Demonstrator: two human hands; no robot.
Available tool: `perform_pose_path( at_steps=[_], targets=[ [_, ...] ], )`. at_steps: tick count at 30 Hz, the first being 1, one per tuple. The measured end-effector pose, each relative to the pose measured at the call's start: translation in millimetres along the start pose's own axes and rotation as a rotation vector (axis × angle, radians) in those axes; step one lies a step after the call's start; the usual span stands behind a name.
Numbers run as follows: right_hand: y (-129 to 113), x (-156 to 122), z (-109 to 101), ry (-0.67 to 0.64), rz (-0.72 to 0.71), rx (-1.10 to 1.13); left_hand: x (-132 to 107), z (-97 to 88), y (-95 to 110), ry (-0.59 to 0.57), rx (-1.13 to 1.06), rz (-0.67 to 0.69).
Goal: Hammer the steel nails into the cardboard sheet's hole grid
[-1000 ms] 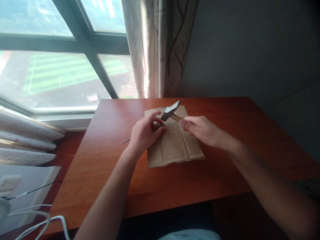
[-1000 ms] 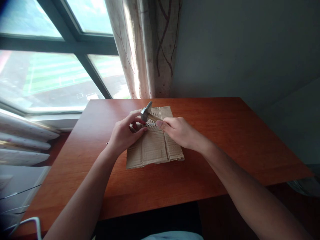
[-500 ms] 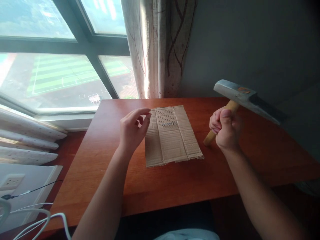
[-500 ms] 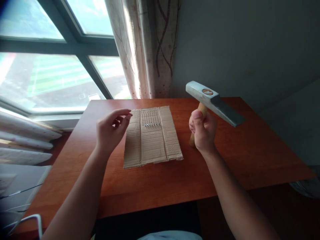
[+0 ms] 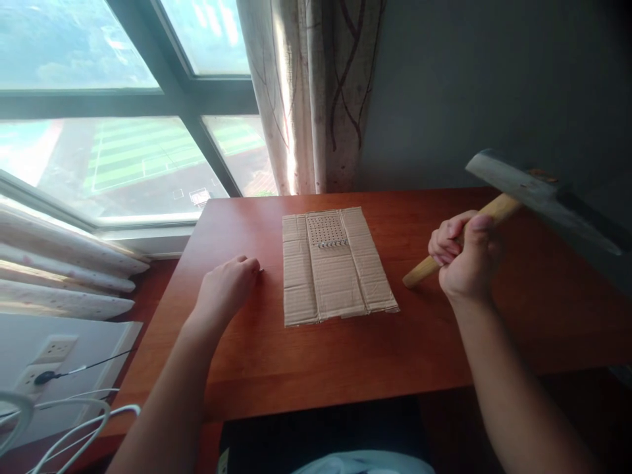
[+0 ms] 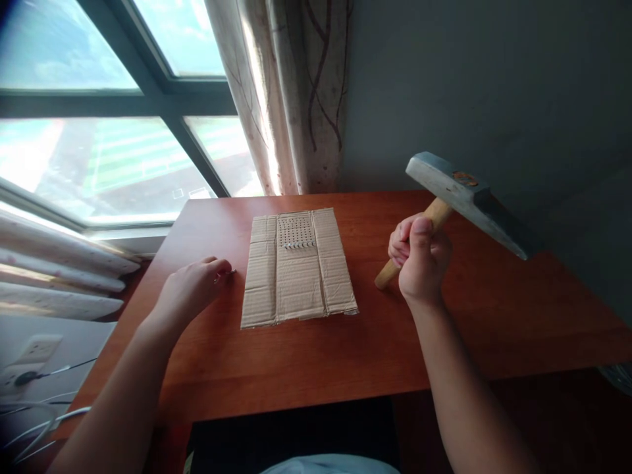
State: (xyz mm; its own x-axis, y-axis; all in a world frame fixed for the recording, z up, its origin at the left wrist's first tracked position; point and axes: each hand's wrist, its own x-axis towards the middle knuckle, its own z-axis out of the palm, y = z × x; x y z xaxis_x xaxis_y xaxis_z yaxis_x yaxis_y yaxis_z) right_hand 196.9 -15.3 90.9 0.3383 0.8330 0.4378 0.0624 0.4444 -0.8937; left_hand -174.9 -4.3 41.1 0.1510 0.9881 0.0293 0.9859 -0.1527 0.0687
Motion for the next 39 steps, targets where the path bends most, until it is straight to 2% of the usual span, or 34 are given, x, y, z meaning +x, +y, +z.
perform_pose_path(
  at_steps=[3,5,9,11,13,15,18,24,39],
  targets=[
    [-1,0,-1,0.009,0.008,0.016,0,-1.9,1,0.025,0.018,0.008],
    [-1,0,-1,0.023,0.014,0.009,2,-8.8,5,0.121,-0.102,0.021],
    [0,0,0,0.032,0.013,0.040,10,-30.3,28,0.371,-0.620,0.030],
    [1,0,1,0.022,0.011,0.062,15,-39.5,46,0.413,-0.866,0.052],
    [1,0,1,0.017,0.008,0.077,22,-43.6,64,0.401,-0.987,0.093],
    [2,0,1,0.013,-0.002,0.092,30,-41.9,77,0.397,-0.992,0.143],
    [4,1,1,0.003,-0.032,0.134,40,-32.3,86,0.403,-0.943,0.197],
    [6,2,0,0.003,-0.048,0.167,46,-18.7,86,0.409,-0.883,0.203],
    [3,2,1,0.021,-0.037,0.135,42,-18.9,88,0.403,-0.859,0.221]
  ],
)
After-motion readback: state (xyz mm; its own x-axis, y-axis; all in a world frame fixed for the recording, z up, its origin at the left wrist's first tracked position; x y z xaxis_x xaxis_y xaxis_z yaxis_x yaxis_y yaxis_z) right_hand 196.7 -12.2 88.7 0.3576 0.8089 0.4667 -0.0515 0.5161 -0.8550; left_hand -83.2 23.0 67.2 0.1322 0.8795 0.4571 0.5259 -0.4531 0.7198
